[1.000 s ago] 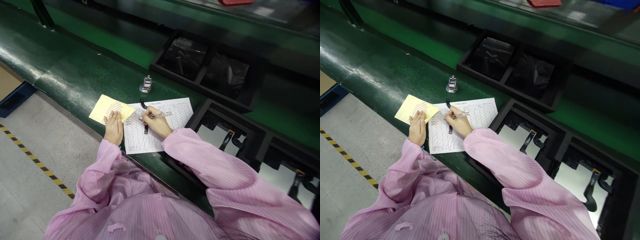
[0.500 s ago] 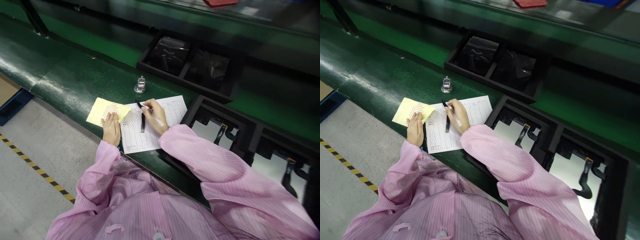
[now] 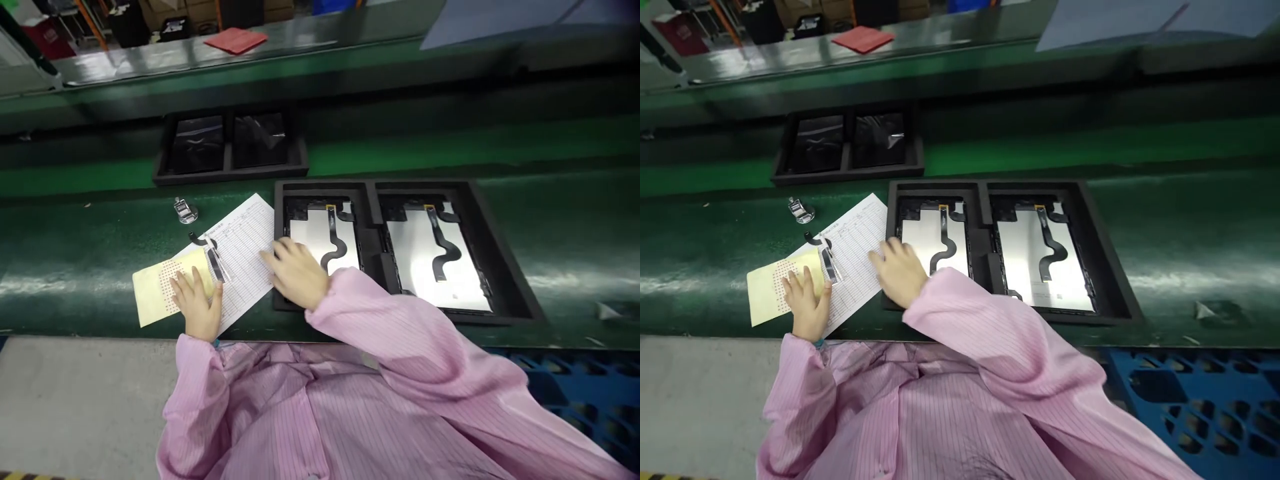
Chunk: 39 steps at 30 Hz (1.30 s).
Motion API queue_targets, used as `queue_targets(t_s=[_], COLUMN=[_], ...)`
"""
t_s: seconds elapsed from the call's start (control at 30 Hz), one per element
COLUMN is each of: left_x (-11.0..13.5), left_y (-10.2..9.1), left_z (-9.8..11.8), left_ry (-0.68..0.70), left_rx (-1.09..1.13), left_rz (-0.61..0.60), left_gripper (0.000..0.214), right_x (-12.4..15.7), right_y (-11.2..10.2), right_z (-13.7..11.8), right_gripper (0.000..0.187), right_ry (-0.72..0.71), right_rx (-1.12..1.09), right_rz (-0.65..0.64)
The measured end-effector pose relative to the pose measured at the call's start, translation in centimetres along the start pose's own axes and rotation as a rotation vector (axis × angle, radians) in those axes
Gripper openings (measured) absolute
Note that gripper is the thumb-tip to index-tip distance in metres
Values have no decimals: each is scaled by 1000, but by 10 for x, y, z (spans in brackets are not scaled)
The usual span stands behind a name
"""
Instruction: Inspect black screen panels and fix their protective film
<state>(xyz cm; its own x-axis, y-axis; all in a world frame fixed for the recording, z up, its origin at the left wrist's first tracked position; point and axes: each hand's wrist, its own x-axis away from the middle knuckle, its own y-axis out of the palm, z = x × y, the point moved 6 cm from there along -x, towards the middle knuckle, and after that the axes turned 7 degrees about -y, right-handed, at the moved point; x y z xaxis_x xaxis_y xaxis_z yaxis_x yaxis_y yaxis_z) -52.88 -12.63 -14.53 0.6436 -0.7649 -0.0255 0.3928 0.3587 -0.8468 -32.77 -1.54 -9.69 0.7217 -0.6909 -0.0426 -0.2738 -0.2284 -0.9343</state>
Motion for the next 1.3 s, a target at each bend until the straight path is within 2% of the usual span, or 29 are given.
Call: queue_targets(t_s=[0.1, 0.17, 0.27, 0.33, 0.37, 0.43, 0.47, 0.5, 0.57, 0.6, 0.63, 0.7, 0.77, 0.87, 1.1, 1.2, 1.3], left_x=[5, 19, 48, 57, 52, 22, -4, -36, -100, -126, -149, -176, -185, -183, -181, -175, -167], left_y=[-15, -6, 34, 52, 55, 45, 33, 17, -12, -18, -17, -12, -6, -2, -2, -3, -5], left_z=[35, 73, 124, 143, 147, 145, 139, 127, 92, 76, 64, 48, 39, 35, 33, 36, 42], left_ry=[166, 356, 593, 689, 722, 732, 703, 617, 342, 238, 194, 194, 218, 233, 208, 182, 144], left_rx=[163, 234, 154, 93, 89, 129, 155, 166, 144, 107, 81, 77, 88, 104, 113, 103, 90], left_rz=[76, -13, -318, -413, -421, -336, -233, -67, 239, 286, 229, 170, 144, 154, 150, 135, 134], left_gripper=[68, 54, 50, 48, 46, 42, 40, 38, 48, 62, 70, 70, 63, 57, 57, 65, 61], right_x=[41, 60, 71, 72, 73, 73, 74, 75, 76, 76, 77, 77, 78, 78, 80, 82, 83], right_y=[-20, -25, -18, -10, -6, -2, -1, 0, 0, -1, -2, -4, -6, -9, -7, -6, -6], right_z=[64, 102, 136, 147, 149, 152, 152, 152, 150, 149, 147, 144, 141, 139, 142, 142, 142], right_gripper=[60, 75, 81, 81, 83, 89, 93, 96, 98, 96, 92, 84, 81, 82, 89, 93, 93], right_ry=[365, 569, 682, 686, 687, 692, 696, 700, 711, 720, 729, 746, 758, 772, 764, 750, 739], right_rx=[38, 48, 12, -27, -44, -69, -77, -83, -95, -102, -110, -128, -137, -146, -161, -166, -175], right_rz=[131, 197, 211, 217, 227, 248, 258, 266, 279, 285, 290, 297, 300, 290, 291, 302, 304])
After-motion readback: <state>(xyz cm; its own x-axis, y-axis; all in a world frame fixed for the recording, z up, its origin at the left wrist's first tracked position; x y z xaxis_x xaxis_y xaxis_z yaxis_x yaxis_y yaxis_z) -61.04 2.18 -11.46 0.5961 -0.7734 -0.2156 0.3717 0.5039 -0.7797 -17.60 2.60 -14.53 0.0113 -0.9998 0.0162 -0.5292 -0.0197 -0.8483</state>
